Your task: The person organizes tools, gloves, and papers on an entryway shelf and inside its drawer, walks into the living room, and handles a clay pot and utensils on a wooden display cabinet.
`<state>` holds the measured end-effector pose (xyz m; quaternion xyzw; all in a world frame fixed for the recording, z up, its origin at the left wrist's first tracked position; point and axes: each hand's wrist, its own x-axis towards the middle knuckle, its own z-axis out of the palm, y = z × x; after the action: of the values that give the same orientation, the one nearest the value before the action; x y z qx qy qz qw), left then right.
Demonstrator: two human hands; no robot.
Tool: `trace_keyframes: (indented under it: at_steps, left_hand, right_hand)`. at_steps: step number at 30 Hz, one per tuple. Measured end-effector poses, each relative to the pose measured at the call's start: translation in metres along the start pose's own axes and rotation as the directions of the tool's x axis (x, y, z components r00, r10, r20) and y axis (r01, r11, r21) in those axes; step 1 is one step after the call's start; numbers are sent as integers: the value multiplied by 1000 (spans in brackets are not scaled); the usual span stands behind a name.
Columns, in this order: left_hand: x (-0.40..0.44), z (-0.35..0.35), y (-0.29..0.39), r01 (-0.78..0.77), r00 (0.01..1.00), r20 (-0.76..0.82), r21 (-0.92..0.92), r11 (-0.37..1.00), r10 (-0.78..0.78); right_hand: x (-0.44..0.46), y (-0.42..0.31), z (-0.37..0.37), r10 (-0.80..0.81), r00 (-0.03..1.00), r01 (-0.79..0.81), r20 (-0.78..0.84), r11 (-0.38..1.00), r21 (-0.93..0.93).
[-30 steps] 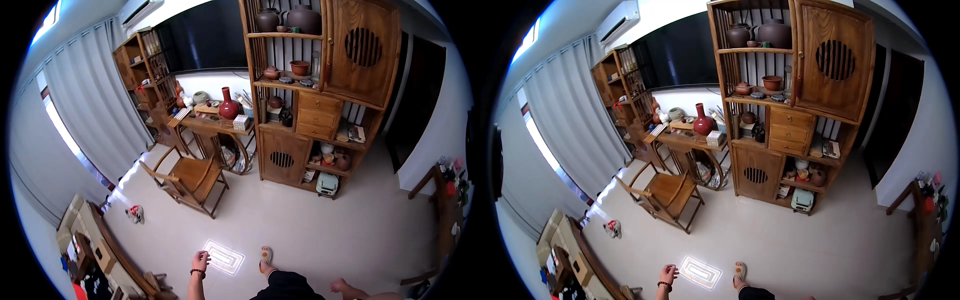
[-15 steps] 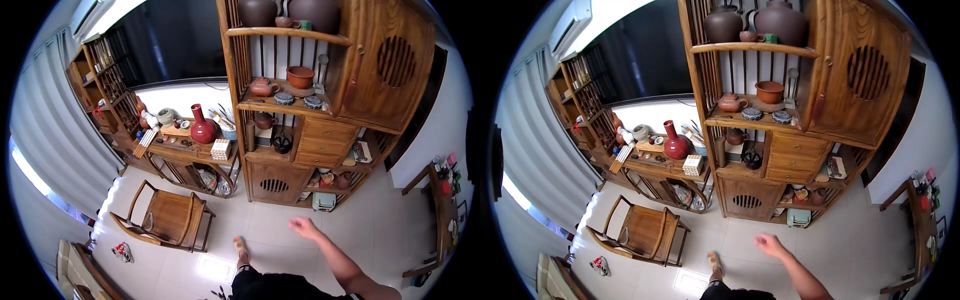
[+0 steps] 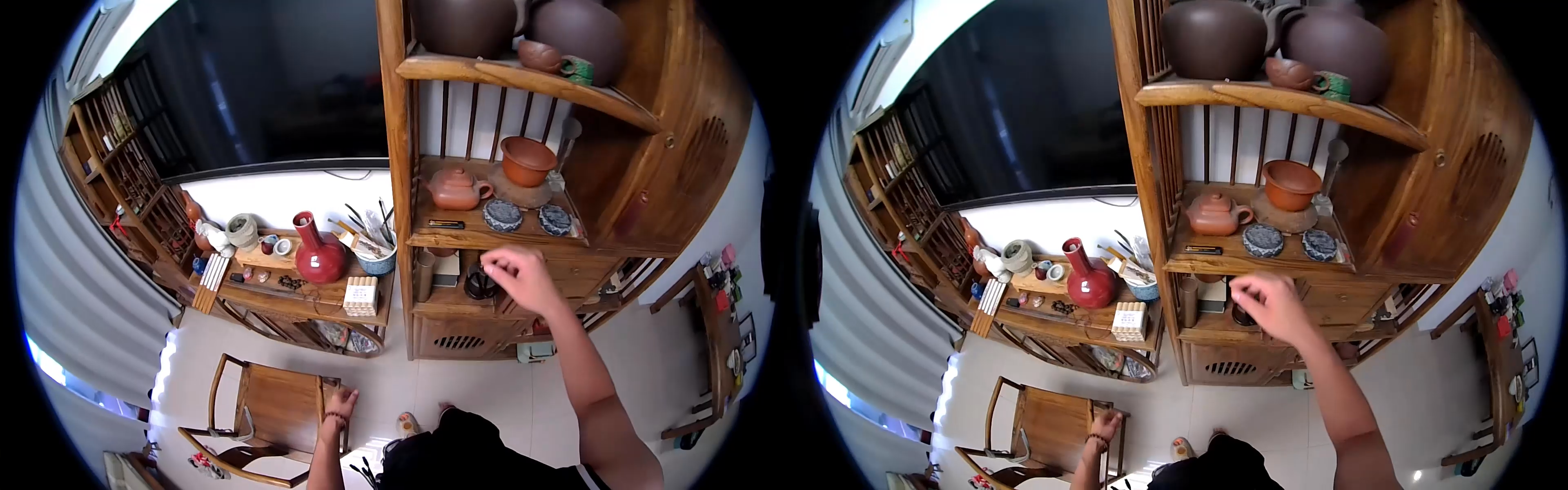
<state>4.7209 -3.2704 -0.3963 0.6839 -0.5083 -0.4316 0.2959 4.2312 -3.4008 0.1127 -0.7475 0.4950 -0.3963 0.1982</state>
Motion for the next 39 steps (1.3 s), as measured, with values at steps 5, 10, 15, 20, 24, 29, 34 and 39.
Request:
trace_keyframes:
  at_steps: [5, 10, 15, 20, 24, 29, 34, 39]
  left_hand:
    - [-12, -28, 215, -99, 993, 56, -93, 991, 104]
    - [-2, -43, 336, -242, 965, 67, -126, 962, 252]
    - [7, -48, 409, -393, 917, 28, -87, 915, 397]
    - [30, -56, 504, -658, 751, 1, 71, 749, 660]
    - [48, -36, 568, -889, 416, 97, 251, 382, 904]
    - [75, -3, 587, -868, 327, 310, 472, 154, 893]
    - [92, 10, 571, -845, 349, 366, 521, 121, 863]
    - [94, 6, 571, -851, 323, 384, 518, 87, 865]
  right_hand:
    - [95, 25, 8, -156, 984, 169, 90, 972, -161]
    - [150, 53, 32, -74, 947, 216, 311, 865, -453]
    - [152, 49, 23, -123, 923, 286, 363, 852, -439]
    - [131, -9, -41, -336, 905, 409, 260, 855, -318]
    - [120, -65, -101, -645, 764, 616, 15, 723, -312]
    - [124, -125, -160, -722, 672, 558, -163, 639, -529]
    - [150, -143, -196, -706, 690, 491, -161, 620, -612]
    - [218, -174, -211, -610, 771, 542, 184, 475, -693]
